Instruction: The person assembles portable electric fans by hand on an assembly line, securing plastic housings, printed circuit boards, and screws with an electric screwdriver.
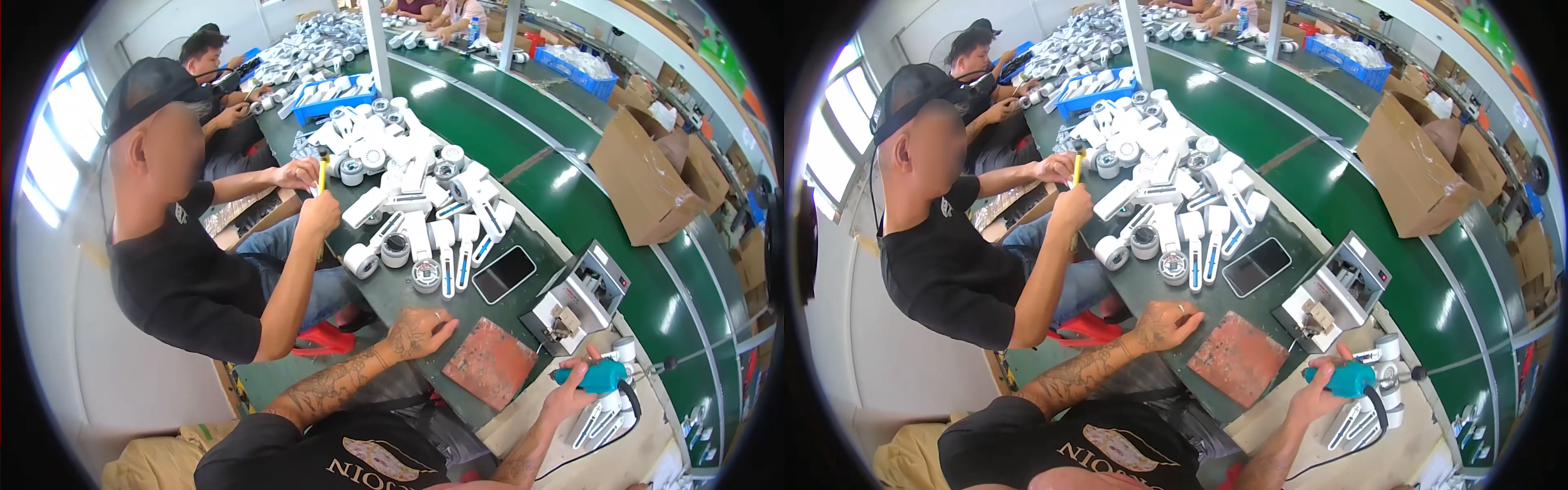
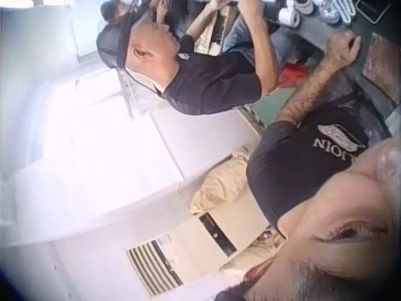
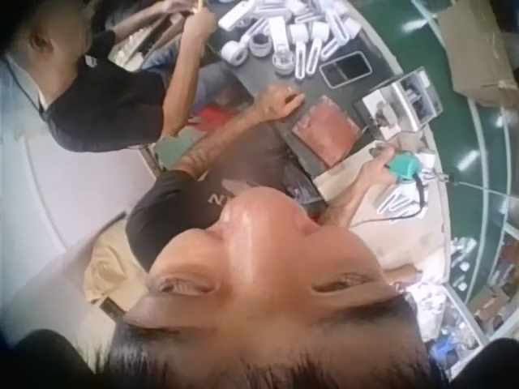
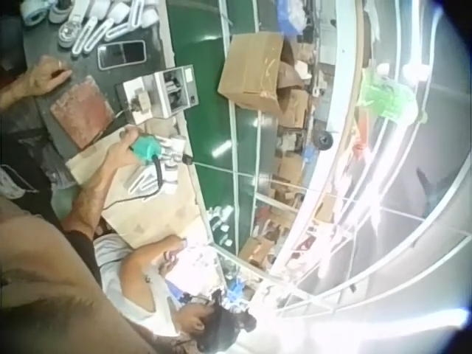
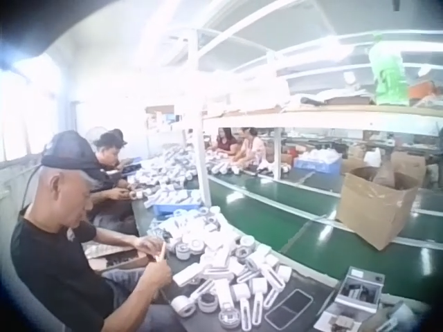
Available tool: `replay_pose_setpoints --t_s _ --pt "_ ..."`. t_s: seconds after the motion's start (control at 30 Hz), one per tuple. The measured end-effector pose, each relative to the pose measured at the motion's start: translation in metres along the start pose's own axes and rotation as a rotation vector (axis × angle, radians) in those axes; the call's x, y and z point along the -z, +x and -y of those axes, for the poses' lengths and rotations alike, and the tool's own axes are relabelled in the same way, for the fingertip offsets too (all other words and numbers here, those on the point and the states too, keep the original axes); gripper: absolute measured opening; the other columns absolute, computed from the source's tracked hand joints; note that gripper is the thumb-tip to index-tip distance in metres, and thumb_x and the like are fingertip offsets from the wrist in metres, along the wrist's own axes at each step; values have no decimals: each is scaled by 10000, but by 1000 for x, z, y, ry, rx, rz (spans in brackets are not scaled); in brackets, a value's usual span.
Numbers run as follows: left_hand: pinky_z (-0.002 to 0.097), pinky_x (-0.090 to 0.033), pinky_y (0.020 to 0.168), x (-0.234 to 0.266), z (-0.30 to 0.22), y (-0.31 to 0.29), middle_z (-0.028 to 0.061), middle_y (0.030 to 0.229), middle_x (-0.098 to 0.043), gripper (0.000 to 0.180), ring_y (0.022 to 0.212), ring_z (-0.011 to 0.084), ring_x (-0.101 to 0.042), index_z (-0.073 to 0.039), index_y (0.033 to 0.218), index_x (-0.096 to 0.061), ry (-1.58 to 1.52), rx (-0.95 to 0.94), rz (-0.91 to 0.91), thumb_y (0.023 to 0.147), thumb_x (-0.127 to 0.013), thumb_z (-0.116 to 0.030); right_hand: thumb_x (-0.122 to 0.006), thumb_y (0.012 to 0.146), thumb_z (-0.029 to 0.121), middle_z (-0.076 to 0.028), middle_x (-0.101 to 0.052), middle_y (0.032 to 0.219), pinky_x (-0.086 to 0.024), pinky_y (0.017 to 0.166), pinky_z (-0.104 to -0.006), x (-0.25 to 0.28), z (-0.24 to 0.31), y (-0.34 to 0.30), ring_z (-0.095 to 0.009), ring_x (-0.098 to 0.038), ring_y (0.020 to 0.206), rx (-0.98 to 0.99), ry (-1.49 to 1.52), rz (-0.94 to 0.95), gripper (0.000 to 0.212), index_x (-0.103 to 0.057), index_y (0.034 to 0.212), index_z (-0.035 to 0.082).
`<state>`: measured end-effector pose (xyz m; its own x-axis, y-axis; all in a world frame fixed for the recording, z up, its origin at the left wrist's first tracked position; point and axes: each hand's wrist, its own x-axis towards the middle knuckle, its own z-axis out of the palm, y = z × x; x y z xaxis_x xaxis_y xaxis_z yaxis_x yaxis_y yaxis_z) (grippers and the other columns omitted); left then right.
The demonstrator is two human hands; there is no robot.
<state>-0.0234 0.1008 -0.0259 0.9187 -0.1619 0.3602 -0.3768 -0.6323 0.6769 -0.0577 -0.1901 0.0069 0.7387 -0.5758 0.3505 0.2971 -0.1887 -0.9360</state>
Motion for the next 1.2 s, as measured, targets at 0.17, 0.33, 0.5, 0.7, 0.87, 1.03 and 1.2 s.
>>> replay_pose_setpoints --t_s 0.17,0.33,0.5,0.7,0.87,1.03,1.2 --pt "401 -502 562 -2 -3 7 102 693 -641 152 632 310 -638 -67 788 -650 -4 -5 6 877 -693 -183 -602 974 422 -31 -550 764 -478 573 -247 2 -12 -1 -126 -542 705 87 -31 -22 534 -543 1267 -21" --pt "399 -505 558 -6 7 6 97 683 -638 139 624 297 -639 -72 800 -667 -16 -68 21 863 -714 -186 -669 913 497 -51 -561 748 -435 619 -255 4 -14 -4 -149 -537 685 92 -66 -55 678 -503 1267 -58" --pt "392 -500 545 -4 6 9 77 681 -635 147 621 283 -636 -81 775 -666 -18 -22 110 857 -724 -188 -644 921 529 -67 -562 752 -448 601 -271 -3 -18 -5 -164 -553 687 154 -94 -45 736 -478 1261 -103" --pt "377 -497 534 -7 4 20 56 648 -611 145 585 256 -617 -91 762 -669 10 -93 128 854 -727 -187 -586 942 560 -76 -572 761 -468 600 -282 3 -16 -3 -174 -559 695 196 -155 -51 762 -434 1278 -107" --pt "366 -516 563 -6 7 25 42 669 -639 131 602 227 -627 -85 759 -678 20 -68 225 840 -730 -175 -588 910 630 -74 -564 753 -479 627 -295 -4 -15 -2 -172 -554 701 132 -110 -24 816 -453 1267 -90" --pt "353 -508 555 -5 2 27 39 671 -649 116 577 214 -609 -81 762 -680 8 -77 242 826 -741 -155 -570 897 667 -95 -531 716 -490 572 -321 0 -21 1 -197 -546 606 173 35 30 713 -450 1029 -23" --pt "364 -511 565 -6 5 21 51 692 -658 118 607 227 -626 -69 769 -674 -33 -79 149 838 -730 -147 -612 885 646 -96 -545 720 -487 569 -320 4 -28 0 -199 -556 620 180 2 84 714 -461 1063 -29"
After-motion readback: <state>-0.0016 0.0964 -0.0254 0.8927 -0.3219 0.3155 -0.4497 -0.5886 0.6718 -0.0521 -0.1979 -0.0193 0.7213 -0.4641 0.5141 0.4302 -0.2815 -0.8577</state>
